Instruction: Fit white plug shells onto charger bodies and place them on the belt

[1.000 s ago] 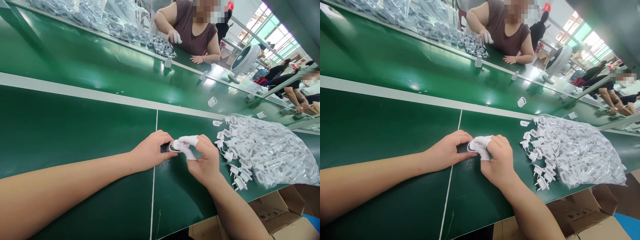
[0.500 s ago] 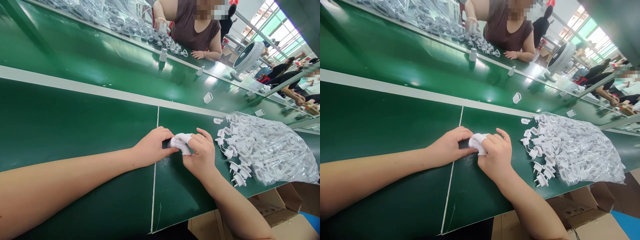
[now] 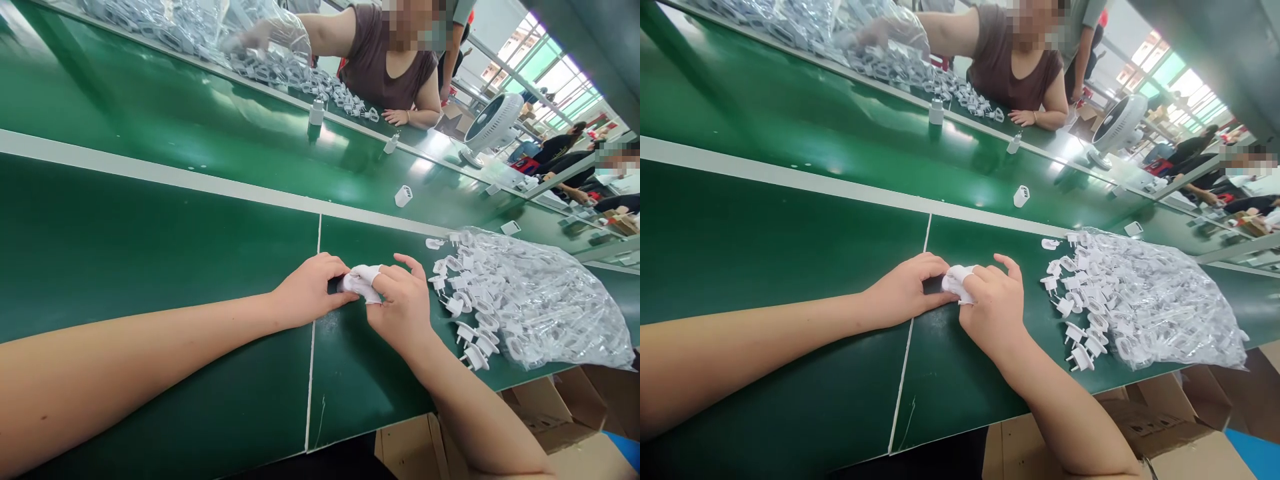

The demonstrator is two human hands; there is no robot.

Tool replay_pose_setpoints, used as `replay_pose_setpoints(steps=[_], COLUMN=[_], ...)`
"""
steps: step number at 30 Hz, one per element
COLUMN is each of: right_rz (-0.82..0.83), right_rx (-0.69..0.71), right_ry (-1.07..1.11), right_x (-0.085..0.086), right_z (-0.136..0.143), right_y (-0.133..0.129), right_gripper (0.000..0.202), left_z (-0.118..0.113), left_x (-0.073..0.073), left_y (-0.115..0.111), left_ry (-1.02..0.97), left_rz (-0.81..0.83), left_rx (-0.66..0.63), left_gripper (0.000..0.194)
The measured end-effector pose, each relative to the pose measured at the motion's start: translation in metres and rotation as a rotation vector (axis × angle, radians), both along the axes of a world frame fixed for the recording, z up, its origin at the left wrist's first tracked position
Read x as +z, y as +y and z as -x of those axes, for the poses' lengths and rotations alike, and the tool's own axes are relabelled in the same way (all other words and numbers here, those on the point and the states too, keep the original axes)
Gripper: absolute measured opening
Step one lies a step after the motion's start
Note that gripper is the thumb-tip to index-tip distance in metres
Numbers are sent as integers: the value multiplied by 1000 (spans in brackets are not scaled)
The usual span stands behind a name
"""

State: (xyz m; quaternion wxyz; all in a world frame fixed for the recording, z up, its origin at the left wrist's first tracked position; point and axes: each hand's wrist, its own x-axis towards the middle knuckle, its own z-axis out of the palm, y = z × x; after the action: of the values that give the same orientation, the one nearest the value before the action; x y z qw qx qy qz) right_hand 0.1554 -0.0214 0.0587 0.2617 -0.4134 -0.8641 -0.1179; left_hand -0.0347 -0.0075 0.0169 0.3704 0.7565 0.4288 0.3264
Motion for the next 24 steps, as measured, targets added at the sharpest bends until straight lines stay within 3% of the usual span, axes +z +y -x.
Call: replay_pose_setpoints(steps=[5,9,11,14,17,21,24], right_rz=[151,498,581,379,407,468,474], right_rx=[-2,13,-39,-406,-764,-791,-754], right_ry=[168,407,507,376,164,131,142], right_x=[-9,-15,-16,-19,-22,-25,-25], right_z=[1,-16,-34,-66,-87,-95,-96], right_y=[-1,17,35,63,78,81,82], right_gripper=[20,47,60,47,43,36,33], left_z=[-2,-2,1,11,29,58,75], left_x=[-1,7,15,28,34,30,24], left_y=[-3,-5,2,35,87,147,164], left_ry=[-19,-13,-11,7,63,141,189], left_rz=[-24,53,154,194,85,40,58], left_rx=[20,12,21,162,442,693,791], left_gripper=[28,38,41,43,40,39,40])
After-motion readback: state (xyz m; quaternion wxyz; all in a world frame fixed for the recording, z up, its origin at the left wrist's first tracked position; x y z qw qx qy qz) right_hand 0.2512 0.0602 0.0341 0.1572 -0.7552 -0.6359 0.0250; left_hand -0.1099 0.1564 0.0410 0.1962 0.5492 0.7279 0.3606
